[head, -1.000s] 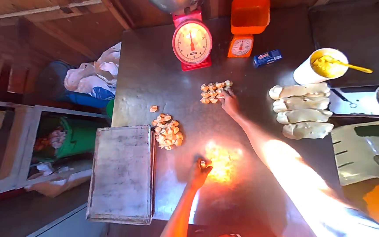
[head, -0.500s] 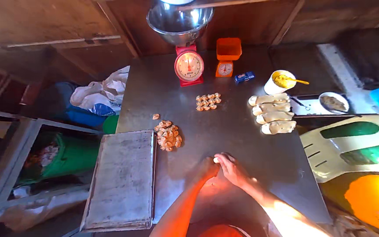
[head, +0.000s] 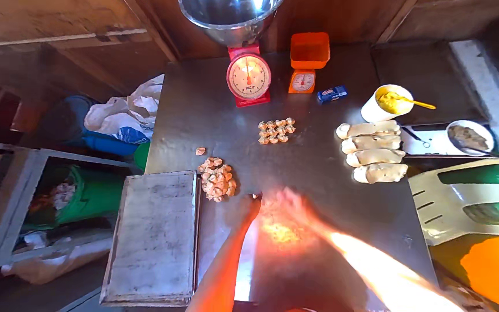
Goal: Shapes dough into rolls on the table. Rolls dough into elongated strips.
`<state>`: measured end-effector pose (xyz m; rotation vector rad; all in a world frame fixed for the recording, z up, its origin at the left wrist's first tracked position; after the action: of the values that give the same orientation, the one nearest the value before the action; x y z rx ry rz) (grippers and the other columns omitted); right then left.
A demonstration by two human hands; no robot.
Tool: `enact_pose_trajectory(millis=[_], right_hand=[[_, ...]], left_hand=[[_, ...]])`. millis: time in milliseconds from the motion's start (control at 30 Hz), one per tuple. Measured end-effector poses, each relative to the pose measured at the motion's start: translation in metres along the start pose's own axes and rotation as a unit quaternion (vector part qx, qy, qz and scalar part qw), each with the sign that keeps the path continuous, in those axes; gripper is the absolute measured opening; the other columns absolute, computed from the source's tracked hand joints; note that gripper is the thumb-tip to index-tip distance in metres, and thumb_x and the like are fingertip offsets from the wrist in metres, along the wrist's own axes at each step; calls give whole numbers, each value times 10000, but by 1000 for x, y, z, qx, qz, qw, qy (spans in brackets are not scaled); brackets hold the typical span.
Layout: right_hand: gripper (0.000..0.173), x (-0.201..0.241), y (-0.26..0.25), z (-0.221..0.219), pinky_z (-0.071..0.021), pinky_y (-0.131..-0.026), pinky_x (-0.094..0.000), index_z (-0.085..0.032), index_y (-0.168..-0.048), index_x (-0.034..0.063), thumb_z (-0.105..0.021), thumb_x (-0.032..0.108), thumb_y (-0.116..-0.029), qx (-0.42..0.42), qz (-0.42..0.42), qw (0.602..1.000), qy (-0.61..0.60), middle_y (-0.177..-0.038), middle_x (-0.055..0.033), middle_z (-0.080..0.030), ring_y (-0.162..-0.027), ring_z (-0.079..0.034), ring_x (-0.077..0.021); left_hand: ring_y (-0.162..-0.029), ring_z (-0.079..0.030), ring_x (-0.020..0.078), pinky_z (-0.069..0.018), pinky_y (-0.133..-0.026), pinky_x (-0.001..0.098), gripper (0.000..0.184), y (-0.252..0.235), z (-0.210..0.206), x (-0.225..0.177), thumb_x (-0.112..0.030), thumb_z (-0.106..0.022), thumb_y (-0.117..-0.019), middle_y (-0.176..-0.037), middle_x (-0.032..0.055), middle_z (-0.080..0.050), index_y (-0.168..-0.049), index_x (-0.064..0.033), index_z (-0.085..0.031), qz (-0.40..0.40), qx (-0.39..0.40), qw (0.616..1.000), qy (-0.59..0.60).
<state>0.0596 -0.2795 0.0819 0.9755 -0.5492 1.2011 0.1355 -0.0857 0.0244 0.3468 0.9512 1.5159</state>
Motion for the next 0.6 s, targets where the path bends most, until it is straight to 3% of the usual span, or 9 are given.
enact_pose_trajectory(millis=[33,100,167,200,333,433,500,567,600], right_hand=[[470,-12,-37,27,-560,-927,-476,-645,-1233,43,-429,433,-1083,-33,-30,999,28,-1103,-172,-679,-1025,-680,-280],[385,-48,-110,67,-509,-1040,-511,-640,-1358,109,-451,306,-1086,-101,-34,992,74,-1318,-184,-617,-1194,-624,-322],[326,-71,-164,85,-525,-1005,-547,-688,-1308,104,-527,123,-1025,-156,12,979,129,-1281,-197,-635,-1160,-638,-358],[289,-76,-183,88,-535,-986,-553,-706,-1253,82,-558,100,-1004,-171,26,974,147,-1234,-195,-657,-1129,-652,-363],[228,-89,-226,80,-545,-960,-554,-685,-1161,26,-643,179,-997,-217,29,960,175,-1189,-201,-666,-1097,-665,-374],[363,-48,-173,62,-554,-938,-573,-679,-1291,120,-632,343,-1009,-213,6,967,142,-1362,-189,-568,-1164,-620,-375],[519,-14,-86,17,-523,-1041,-517,-593,-1419,144,-468,492,-1055,-96,10,991,97,-1436,-161,-551,-1255,-598,-312],[572,1,14,-47,-537,-993,-511,-653,-1316,123,-409,567,-1050,39,5,998,46,-1262,-139,-671,-1145,-661,-272],[553,3,57,-74,-521,-1030,-500,-644,-1329,96,-410,521,-1063,83,10,996,27,-1257,-143,-677,-1163,-657,-268]], left_hand=[[-909,-690,335,-551,-816,573,607,0,3,6,-622,-563,-962,-938,172,-698,-1013,-35,-705,-23,-12,999,39],[-820,-659,256,-558,-786,495,546,7,0,14,-533,-714,-894,-881,116,-667,-1102,-31,-658,-76,-12,992,105],[-862,-681,209,-577,-842,429,523,16,-13,22,-406,-719,-933,-950,106,-688,-1257,-19,-586,-103,9,984,144],[-849,-672,196,-573,-833,406,481,22,-22,26,-345,-703,-953,-941,100,-676,-1278,-17,-568,-97,11,983,158],[-795,-668,190,-575,-787,401,415,51,-57,36,-285,-721,-926,-881,84,-671,-1235,-36,-601,-50,-28,985,160],[-969,-695,231,-574,-911,430,462,76,-70,35,-236,-735,-905,-1062,137,-699,-1294,-30,-595,-69,-76,984,146],[-1098,-679,242,-565,-980,428,646,92,-69,28,-154,-729,-907,-1248,166,-657,-1480,-59,-447,-119,-87,973,181],[-1119,-675,220,-571,-989,421,892,103,-68,29,-150,-728,-907,-1325,146,-627,-1627,-116,-202,-183,-86,961,187],[-1121,-681,223,-569,-992,430,906,109,-68,34,-146,-714,-903,-1338,151,-629,-1635,-100,-181,-212,-78,958,175]])
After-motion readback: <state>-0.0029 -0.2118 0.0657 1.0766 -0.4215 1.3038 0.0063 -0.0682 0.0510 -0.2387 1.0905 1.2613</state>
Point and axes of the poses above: each hand's wrist, its own y-axis away from the middle knuckle, its own z-axis out of the back of the hand, x = y × z, the point moved 2 cm from there along -y, towards the middle knuckle
